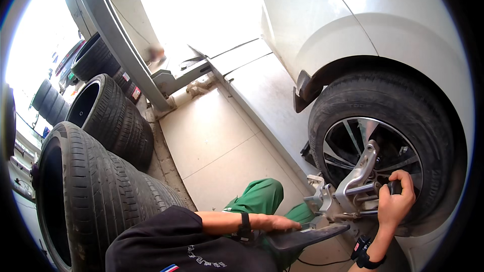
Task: The person attaches a wheel alignment sensor to a car tire rim by turning a knob and monitors data on a handheld tablet.
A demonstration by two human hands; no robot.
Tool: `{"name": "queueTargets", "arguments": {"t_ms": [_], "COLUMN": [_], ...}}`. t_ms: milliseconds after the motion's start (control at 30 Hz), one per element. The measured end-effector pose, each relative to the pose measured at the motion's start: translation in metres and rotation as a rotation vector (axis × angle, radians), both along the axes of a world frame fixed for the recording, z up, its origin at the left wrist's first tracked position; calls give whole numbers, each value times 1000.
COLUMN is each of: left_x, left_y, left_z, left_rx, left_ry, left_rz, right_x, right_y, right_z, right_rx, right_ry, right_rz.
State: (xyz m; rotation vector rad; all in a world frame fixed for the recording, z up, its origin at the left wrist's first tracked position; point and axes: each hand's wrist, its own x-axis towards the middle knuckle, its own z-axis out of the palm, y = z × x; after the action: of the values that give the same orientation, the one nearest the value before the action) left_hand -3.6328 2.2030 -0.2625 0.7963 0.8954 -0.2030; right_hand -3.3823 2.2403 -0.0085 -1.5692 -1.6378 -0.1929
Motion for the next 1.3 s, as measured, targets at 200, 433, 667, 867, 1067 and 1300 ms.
{"name": "queueTargets", "arguments": {"t_ms": [200, 433, 667, 867, 1067, 1300], "left_x": [4, -4, -10, 0, 4, -6], "left_y": [0, 3, -16, -7, -5, -7], "left_z": [-12, -8, -14, 13, -5, -29], "left_rx": [104, 21, 410, 292, 208, 224], "left_ry": [4, 6, -13, -12, -131, -205], "left_rz": [-29, 49, 2, -61, -27, -39], "right_x": [1, -12, -32, -22, -12, -8], "right_y": [-13, 7, -38, -42, -20, -29], "right_z": [0, 6, 8, 27, 22, 16], "right_rx": [0, -3, 64, 71, 100, 64], "right_ry": [28, 37, -31, -37, -122, -80], "right_rz": [-1, -33, -173, -209, -175, -201]}}
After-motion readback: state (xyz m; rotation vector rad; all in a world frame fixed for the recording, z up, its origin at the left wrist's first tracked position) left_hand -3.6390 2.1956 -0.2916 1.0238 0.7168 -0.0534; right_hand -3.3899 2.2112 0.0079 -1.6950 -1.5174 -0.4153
